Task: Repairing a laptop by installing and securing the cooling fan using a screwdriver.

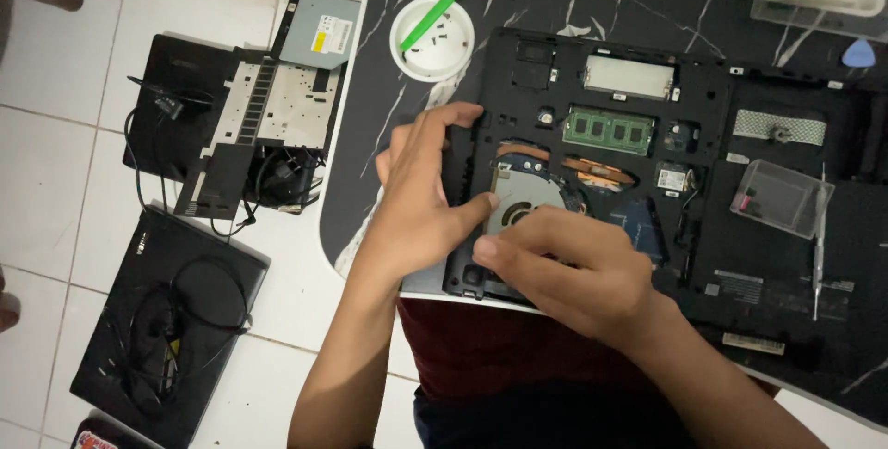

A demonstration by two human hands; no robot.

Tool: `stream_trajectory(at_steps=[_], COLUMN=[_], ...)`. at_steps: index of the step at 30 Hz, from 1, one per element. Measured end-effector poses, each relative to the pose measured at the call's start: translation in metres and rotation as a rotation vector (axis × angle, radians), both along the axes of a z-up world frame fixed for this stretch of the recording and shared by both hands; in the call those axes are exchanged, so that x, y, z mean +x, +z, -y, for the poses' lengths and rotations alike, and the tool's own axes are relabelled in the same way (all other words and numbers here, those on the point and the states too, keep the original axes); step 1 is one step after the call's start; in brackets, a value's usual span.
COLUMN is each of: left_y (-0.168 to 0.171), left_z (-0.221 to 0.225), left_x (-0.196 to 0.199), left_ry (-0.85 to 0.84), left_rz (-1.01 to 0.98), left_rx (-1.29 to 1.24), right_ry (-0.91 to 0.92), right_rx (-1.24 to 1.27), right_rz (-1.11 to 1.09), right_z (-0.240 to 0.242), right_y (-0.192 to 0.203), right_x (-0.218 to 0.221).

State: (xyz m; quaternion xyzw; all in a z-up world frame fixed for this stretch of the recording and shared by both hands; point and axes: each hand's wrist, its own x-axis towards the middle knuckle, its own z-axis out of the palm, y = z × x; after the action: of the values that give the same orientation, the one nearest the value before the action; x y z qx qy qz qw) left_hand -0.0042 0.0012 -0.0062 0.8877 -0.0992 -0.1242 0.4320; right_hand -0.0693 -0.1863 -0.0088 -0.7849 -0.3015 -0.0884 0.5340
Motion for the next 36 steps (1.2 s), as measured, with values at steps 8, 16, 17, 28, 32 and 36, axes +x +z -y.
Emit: stream_trajectory(at_steps=[8,16,17,28,32,36], left_y=[0.0,-0.001,0.0,0.0,0.006,0.005], left_z=[-0.001,-0.001,-0.001,0.0,0.003,0.003], left_x=[-0.001,-0.001,0.0,0.001,0.002,0.004], left_ry=[-0.01,-0.006,-0.007,-0.011,0.006,0.013], left_rz=[0.007,0.013,0.016,-0.017,-0.072,-0.085], left_rx=[-0.022,-0.004,-0.004,0.012,0.022,0.013], right_ry=[0.162,0.009,0.008,-0.074,0.03,0.092], right_rx=[-0.03,0.01,0.01,-0.016,0.04,0.129], right_rz=[0.225,-0.254,-0.251,-0.115,-0.116,0.041], right_z=[0.0,-0.006,-0.004,-0.011,-0.007,-0.007], right_y=[0.012,-0.005,-0.01,0.01,0.02,0.017], right_x=[0.008,-0.01,-0.008,0.004,0.011,0.011])
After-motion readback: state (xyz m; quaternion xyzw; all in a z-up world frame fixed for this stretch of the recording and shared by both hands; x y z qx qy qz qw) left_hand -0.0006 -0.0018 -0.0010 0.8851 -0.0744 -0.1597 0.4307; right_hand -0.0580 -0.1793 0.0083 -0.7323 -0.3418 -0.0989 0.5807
